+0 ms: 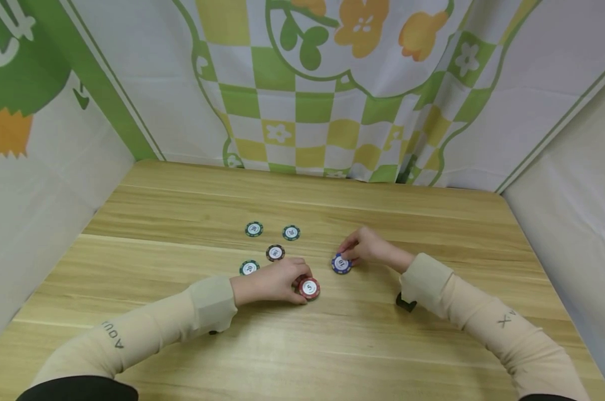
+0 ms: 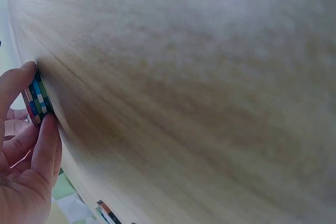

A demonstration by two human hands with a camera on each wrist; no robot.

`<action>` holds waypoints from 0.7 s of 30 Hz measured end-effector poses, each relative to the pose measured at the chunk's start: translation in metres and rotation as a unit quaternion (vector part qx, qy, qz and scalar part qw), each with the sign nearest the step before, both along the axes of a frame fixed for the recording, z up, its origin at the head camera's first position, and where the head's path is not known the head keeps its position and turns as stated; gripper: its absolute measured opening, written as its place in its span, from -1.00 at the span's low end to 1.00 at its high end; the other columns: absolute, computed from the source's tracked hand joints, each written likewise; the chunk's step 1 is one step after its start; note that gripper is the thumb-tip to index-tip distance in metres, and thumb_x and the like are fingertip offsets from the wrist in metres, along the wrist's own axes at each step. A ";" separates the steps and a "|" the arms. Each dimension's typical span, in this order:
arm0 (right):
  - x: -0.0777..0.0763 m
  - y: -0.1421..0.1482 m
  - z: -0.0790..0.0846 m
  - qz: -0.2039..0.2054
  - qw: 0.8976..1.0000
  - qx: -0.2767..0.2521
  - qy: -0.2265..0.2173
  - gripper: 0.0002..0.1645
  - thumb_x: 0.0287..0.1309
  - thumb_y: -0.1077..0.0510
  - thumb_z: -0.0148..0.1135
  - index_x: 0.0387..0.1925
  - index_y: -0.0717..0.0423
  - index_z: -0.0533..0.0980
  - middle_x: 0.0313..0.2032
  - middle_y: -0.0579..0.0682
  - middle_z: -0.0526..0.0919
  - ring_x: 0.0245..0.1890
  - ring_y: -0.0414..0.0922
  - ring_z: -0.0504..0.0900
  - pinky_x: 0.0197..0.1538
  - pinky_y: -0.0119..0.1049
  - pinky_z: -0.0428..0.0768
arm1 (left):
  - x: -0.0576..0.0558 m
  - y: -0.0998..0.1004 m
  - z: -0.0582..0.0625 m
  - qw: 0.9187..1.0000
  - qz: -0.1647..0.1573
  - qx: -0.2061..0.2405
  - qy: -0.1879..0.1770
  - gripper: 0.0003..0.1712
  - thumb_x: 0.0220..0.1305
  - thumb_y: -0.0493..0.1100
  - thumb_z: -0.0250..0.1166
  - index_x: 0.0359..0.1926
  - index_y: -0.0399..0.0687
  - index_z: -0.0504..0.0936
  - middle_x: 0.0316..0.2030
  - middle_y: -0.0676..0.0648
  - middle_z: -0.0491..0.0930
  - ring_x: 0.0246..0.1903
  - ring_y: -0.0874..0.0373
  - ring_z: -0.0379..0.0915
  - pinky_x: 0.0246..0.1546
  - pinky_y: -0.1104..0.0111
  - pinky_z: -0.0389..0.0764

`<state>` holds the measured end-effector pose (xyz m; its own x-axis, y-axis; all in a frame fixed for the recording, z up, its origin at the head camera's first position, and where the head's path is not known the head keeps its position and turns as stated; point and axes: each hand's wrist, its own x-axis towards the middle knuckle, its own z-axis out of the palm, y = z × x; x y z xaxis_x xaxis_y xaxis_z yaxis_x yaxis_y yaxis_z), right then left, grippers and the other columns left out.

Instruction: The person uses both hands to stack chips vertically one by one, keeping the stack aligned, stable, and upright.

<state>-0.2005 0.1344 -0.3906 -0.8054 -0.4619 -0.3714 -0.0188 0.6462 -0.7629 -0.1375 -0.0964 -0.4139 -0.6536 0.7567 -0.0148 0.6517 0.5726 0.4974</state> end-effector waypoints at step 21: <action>0.021 -0.018 0.001 -0.019 0.986 -0.091 -0.137 -0.73 0.00 0.40 0.24 -0.20 0.46 0.54 -0.32 0.20 0.66 -0.46 -0.18 0.61 -0.33 -0.32 0.62 | -0.001 -0.001 -0.001 1.000 -0.008 0.006 0.000 -0.57 -0.14 -0.07 0.45 -0.23 -0.15 0.55 -0.35 0.06 0.46 -0.38 0.30 0.37 -0.35 0.55 0.45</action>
<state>-0.1796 0.1165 -0.3893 -0.7049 -0.5121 -0.4908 0.2261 0.4936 -0.8398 -0.1388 -0.0974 -0.4154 -0.6411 0.7674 -0.0053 0.6612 0.5558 0.5039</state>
